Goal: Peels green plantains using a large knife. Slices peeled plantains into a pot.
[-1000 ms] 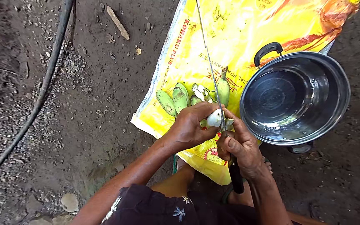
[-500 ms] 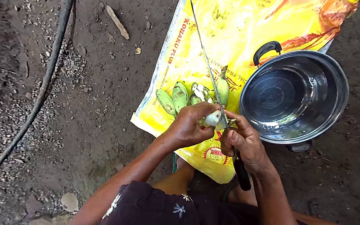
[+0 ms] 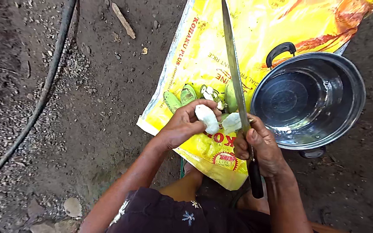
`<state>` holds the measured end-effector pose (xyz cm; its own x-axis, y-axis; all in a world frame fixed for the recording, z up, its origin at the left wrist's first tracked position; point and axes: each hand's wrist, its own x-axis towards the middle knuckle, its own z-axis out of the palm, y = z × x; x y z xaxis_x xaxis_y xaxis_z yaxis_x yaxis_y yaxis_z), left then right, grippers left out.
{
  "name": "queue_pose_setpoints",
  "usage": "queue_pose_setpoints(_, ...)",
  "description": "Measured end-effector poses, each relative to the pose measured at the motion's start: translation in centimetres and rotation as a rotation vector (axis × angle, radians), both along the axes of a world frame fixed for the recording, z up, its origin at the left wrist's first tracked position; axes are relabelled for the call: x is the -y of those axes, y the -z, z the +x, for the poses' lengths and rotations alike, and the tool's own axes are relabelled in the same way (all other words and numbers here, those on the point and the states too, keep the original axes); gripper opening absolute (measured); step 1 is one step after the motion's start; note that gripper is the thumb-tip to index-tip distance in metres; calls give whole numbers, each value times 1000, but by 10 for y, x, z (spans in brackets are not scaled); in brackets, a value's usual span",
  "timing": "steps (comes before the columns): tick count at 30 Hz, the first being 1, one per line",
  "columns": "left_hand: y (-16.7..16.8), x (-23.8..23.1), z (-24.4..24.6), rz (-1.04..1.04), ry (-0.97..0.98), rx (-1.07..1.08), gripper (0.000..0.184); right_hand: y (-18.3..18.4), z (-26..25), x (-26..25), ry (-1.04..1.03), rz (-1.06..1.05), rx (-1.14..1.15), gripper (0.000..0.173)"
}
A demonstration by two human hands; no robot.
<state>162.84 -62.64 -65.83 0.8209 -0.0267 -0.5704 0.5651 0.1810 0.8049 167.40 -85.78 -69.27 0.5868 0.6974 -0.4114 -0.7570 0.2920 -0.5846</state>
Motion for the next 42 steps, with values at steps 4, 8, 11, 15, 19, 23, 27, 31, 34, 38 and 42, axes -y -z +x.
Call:
queue_pose_setpoints(4,8,-18,-9,-239,-183,-63,49,8,-5,-6,-73,-98,-201,51)
queue_pose_setpoints(8,16,-24,-16,-407,-257,-43,44,7,-8,-14,-150,-276,-202,76)
queue_pose_setpoints(11,20,-23,-16,-463,-266,-63,43,6,-8,-14,-123,-303,-145,79)
queue_pose_setpoints(15,22,-20,-14,-529,-263,-77,41,3,-7,-7,-50,-244,-80,62)
queue_pose_setpoints(19,23,-17,-11,-600,-240,-92,39,-1,-8,-5,-29,-231,-20,56)
queue_pose_setpoints(23,23,-9,-8,-585,-283,-127,36,-5,-13,-11,-6,-364,76,53)
queue_pose_setpoints(27,23,-4,-12,-464,-254,-155,43,7,-24,-22,46,-661,214,68)
queue_pose_setpoints(31,22,7,-17,-355,-227,-176,38,14,-40,-30,-41,-841,389,75)
queue_pose_setpoints(34,19,16,-15,-265,-306,-242,32,10,-49,-34,-71,-856,481,77)
queue_pose_setpoints(38,23,18,-21,-233,-346,-297,28,4,-54,-36,-85,-841,515,81)
queue_pose_setpoints(42,18,6,-28,-215,-268,-350,28,6,-46,-34,-112,-784,342,71)
